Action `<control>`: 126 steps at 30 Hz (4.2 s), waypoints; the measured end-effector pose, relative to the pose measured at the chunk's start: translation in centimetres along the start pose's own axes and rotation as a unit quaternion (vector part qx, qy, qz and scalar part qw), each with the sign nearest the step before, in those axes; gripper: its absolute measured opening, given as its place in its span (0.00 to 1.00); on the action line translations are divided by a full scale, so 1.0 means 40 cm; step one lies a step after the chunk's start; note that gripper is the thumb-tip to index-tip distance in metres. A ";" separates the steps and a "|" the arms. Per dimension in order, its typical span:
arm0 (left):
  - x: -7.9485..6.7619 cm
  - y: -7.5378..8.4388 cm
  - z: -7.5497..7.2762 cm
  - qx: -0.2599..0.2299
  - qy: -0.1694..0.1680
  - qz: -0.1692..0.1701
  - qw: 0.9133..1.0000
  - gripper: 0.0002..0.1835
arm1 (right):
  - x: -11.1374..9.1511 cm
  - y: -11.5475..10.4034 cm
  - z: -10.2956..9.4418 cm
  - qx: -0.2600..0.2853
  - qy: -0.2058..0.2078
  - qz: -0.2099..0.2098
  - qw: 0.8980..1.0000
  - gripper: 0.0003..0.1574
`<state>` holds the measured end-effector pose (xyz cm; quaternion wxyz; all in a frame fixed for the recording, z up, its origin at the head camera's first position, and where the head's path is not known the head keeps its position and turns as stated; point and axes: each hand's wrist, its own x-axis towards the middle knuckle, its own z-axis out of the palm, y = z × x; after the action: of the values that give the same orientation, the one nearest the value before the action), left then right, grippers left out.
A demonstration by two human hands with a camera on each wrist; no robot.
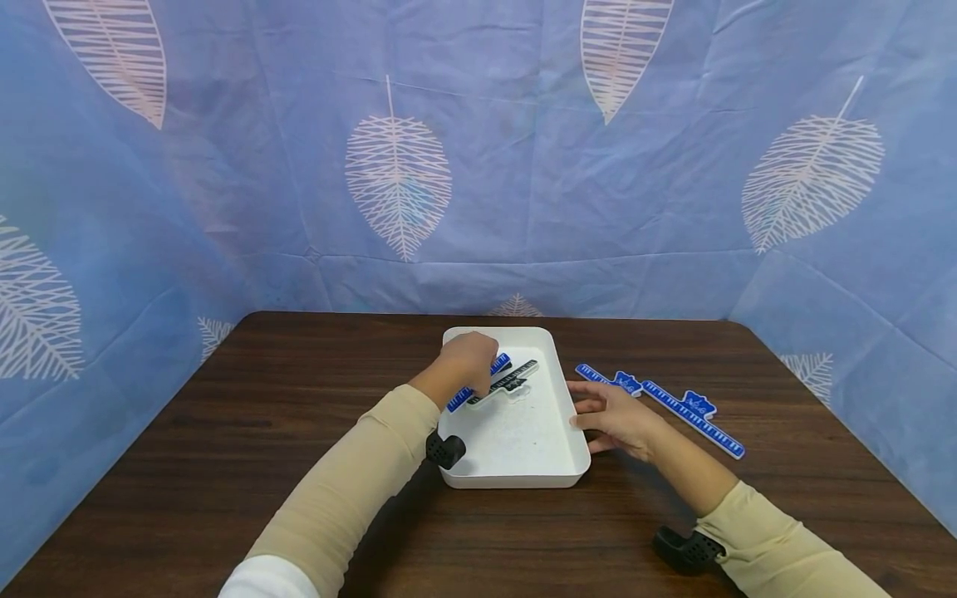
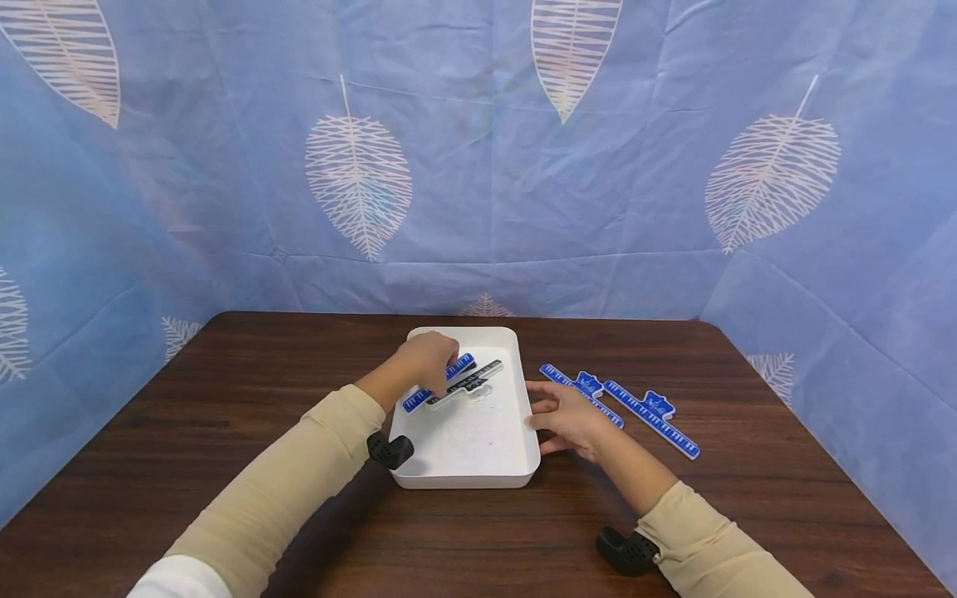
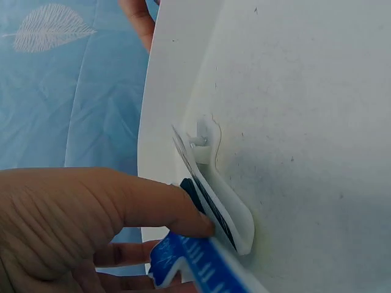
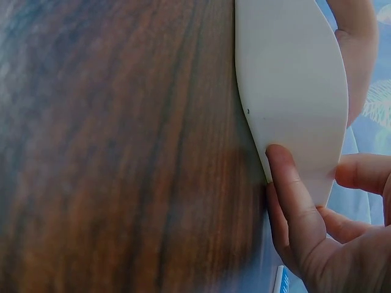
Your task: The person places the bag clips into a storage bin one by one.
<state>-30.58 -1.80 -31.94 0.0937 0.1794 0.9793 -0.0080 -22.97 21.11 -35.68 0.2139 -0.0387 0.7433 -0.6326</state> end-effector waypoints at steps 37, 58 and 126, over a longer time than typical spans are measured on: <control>-0.058 -0.008 -0.009 -0.094 0.109 0.024 0.989 0.15 | -0.004 -0.015 0.006 -0.037 0.001 -0.005 0.999 0.39; -0.170 -0.067 0.030 -0.157 0.176 0.015 0.972 0.10 | -0.034 -0.019 -0.022 -0.065 -0.023 -0.044 0.997 0.34; -0.185 -0.168 0.133 -0.693 -0.007 -0.052 0.719 0.43 | -0.017 0.003 -0.206 -0.578 0.112 -0.192 0.785 0.42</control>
<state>-25.18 -10.93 -35.91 0.1977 0.0131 0.7183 0.6669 -25.36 28.96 -34.74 -0.0593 -0.2258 0.9659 -0.1123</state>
